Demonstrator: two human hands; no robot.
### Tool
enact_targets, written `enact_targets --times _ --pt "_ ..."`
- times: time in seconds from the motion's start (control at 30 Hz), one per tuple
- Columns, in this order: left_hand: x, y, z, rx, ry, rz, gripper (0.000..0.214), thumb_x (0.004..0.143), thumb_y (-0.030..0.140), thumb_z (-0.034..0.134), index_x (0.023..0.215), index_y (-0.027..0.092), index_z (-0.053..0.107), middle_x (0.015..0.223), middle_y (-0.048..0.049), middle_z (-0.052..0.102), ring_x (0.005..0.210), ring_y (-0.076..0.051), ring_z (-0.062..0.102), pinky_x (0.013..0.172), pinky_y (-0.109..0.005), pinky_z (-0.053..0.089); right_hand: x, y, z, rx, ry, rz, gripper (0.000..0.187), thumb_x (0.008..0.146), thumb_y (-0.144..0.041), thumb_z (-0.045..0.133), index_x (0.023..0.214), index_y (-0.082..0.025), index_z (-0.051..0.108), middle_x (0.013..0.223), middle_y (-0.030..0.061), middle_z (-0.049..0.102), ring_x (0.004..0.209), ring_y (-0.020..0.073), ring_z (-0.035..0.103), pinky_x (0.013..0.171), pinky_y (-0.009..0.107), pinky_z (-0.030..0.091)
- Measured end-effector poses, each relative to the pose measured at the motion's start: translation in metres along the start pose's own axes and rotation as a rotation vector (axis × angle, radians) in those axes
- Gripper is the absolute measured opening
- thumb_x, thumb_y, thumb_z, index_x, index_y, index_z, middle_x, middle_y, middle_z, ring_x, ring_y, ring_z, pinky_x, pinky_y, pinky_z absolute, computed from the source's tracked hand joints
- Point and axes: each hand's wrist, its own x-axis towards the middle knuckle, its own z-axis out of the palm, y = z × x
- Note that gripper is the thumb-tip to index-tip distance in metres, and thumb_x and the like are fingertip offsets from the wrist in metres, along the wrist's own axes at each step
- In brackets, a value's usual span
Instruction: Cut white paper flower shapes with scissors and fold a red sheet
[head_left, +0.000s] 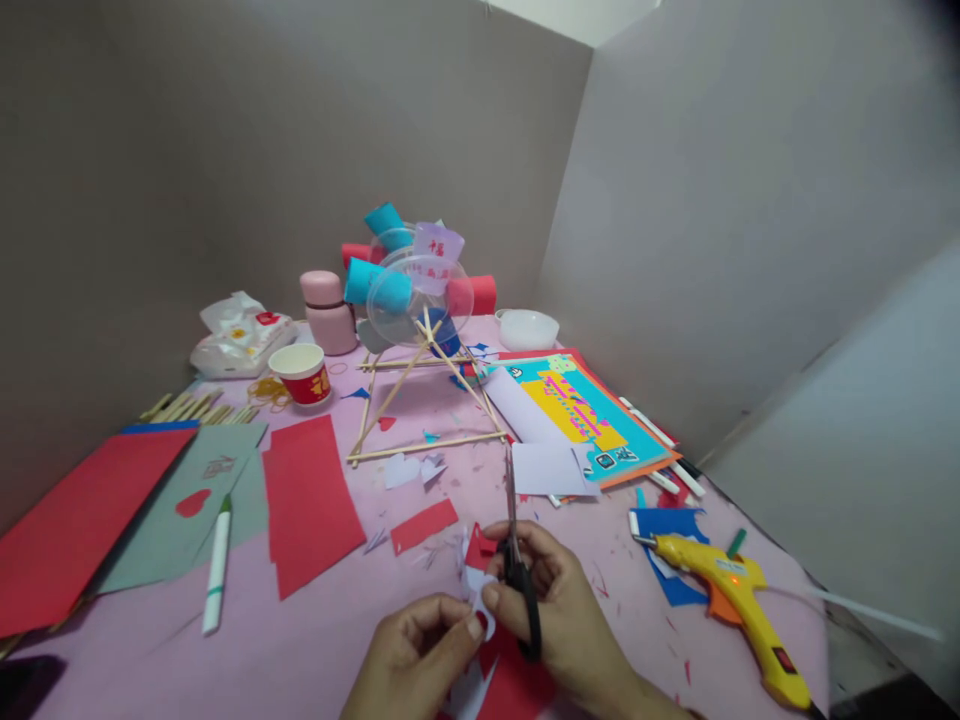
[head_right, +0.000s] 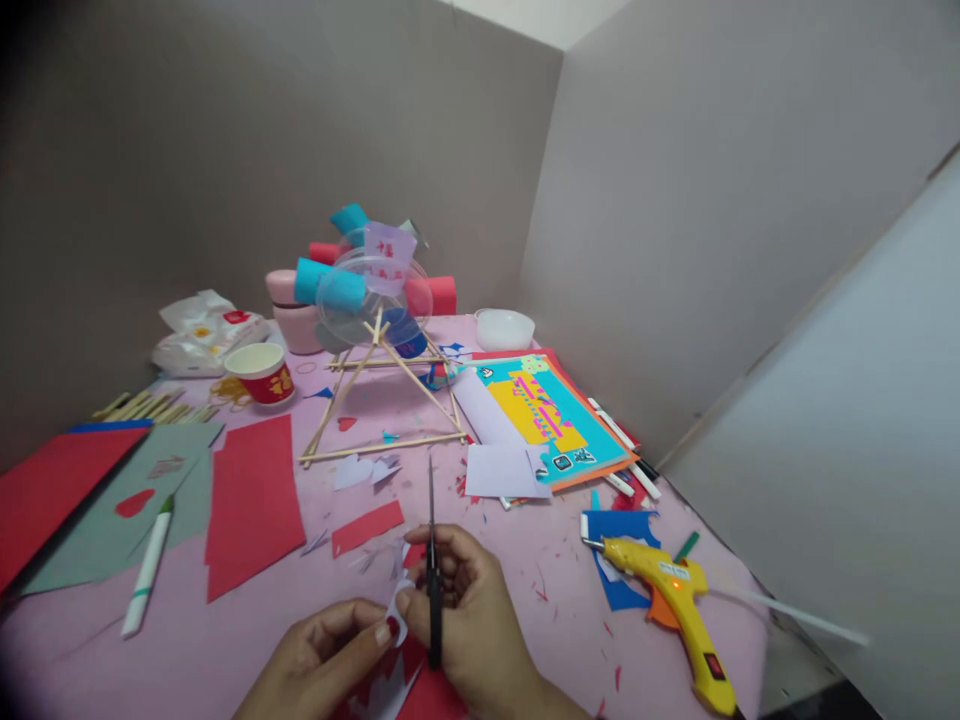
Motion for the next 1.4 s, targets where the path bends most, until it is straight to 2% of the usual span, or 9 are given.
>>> enact_targets --times 0.17,0.3,0.37,0.5,0.67,0.8,0.93,1.13,1.4 --pt "0.002 0.002 -0.001 -0.008 -0.122 -0.080 0.041 0.067 0.057 0.069 0.060 0.016 0.066 0.057 -0.0004 0.059 0.054 -0.012 0.045 0.054 -0.022 0.034 0.004 -0.001 -0.009 0.061 0.032 0.035 0.041 0.058 -0.016 0.077 0.096 -0.018 0.061 0.067 -0.0057 0.056 0.058 0.0090 0.048 0.055 0.020 0.036" --pt "0.001 0.005 -0.005 0.051 -0.221 -0.099 0.035 0.071 0.050 0.069 0.060 0.016 0.066 0.058 -0.0011 0.060 0.055 -0.013 0.048 0.057 -0.023 0.036 0.009 -0.002 -0.019 0.141 0.080 0.024 0.040 0.060 -0.018 0.078 0.096 -0.020 0.061 0.065 -0.0071 0.055 0.056 0.0076 0.046 0.052 0.018 0.034" --pt "0.000 0.009 -0.008 0.099 -0.184 -0.078 0.031 0.071 0.048 0.069 0.067 0.017 0.068 0.061 -0.0010 0.060 0.058 -0.014 0.050 0.057 -0.023 0.037 0.009 -0.003 -0.022 0.134 0.069 0.026 0.039 0.061 -0.018 0.078 0.097 -0.020 0.061 0.064 -0.0070 0.056 0.055 0.0071 0.046 0.052 0.018 0.033" --pt "0.003 0.014 -0.012 0.125 -0.017 -0.037 0.035 0.071 0.052 0.067 0.085 0.020 0.067 0.074 -0.0022 0.063 0.066 -0.017 0.053 0.057 -0.025 0.041 0.006 -0.004 -0.020 0.063 -0.012 0.080 0.040 0.059 -0.014 0.077 0.096 -0.018 0.061 0.066 -0.0059 0.058 0.056 0.0075 0.049 0.053 0.018 0.035" --pt "0.003 0.009 -0.010 0.180 -0.138 -0.027 0.034 0.073 0.050 0.065 0.067 0.016 0.063 0.058 0.0022 0.052 0.055 -0.012 0.043 0.053 -0.023 0.034 0.002 -0.001 -0.012 0.051 -0.097 0.117 0.039 0.058 -0.016 0.080 0.092 -0.018 0.061 0.063 -0.0068 0.058 0.055 0.0070 0.047 0.052 0.018 0.037" --pt "0.000 0.008 -0.009 0.088 -0.041 -0.030 0.033 0.073 0.050 0.065 0.068 0.017 0.063 0.059 0.0020 0.055 0.055 -0.012 0.045 0.054 -0.023 0.037 0.001 0.001 -0.011 0.107 -0.084 0.089 0.044 0.058 -0.017 0.082 0.096 -0.019 0.060 0.065 -0.0067 0.059 0.056 0.0064 0.049 0.053 0.016 0.037" --pt "0.000 0.007 -0.008 -0.002 0.063 -0.048 0.032 0.069 0.049 0.070 0.069 0.018 0.062 0.059 0.0026 0.056 0.052 -0.011 0.046 0.051 -0.021 0.037 -0.002 0.002 -0.008 0.049 -0.115 0.119 0.045 0.054 -0.016 0.084 0.092 -0.018 0.061 0.067 -0.0049 0.060 0.058 0.0083 0.051 0.053 0.017 0.039" --pt "0.003 0.005 -0.010 -0.036 0.037 -0.051 0.032 0.071 0.050 0.068 0.072 0.019 0.062 0.053 0.0034 0.055 0.046 -0.010 0.046 0.047 -0.021 0.035 -0.003 0.000 -0.005 -0.024 -0.124 0.114 0.041 0.054 -0.012 0.078 0.091 -0.017 0.061 0.066 -0.0049 0.057 0.059 0.0085 0.050 0.055 0.018 0.039" --pt "0.010 0.003 -0.019 -0.012 0.034 -0.010 0.032 0.069 0.047 0.071 0.068 0.016 0.063 0.059 0.0012 0.059 0.054 -0.011 0.048 0.052 -0.020 0.037 0.000 0.000 -0.005 -0.085 -0.171 0.139 0.039 0.056 -0.011 0.073 0.092 -0.015 0.060 0.065 -0.0049 0.055 0.058 0.0088 0.048 0.055 0.019 0.040"
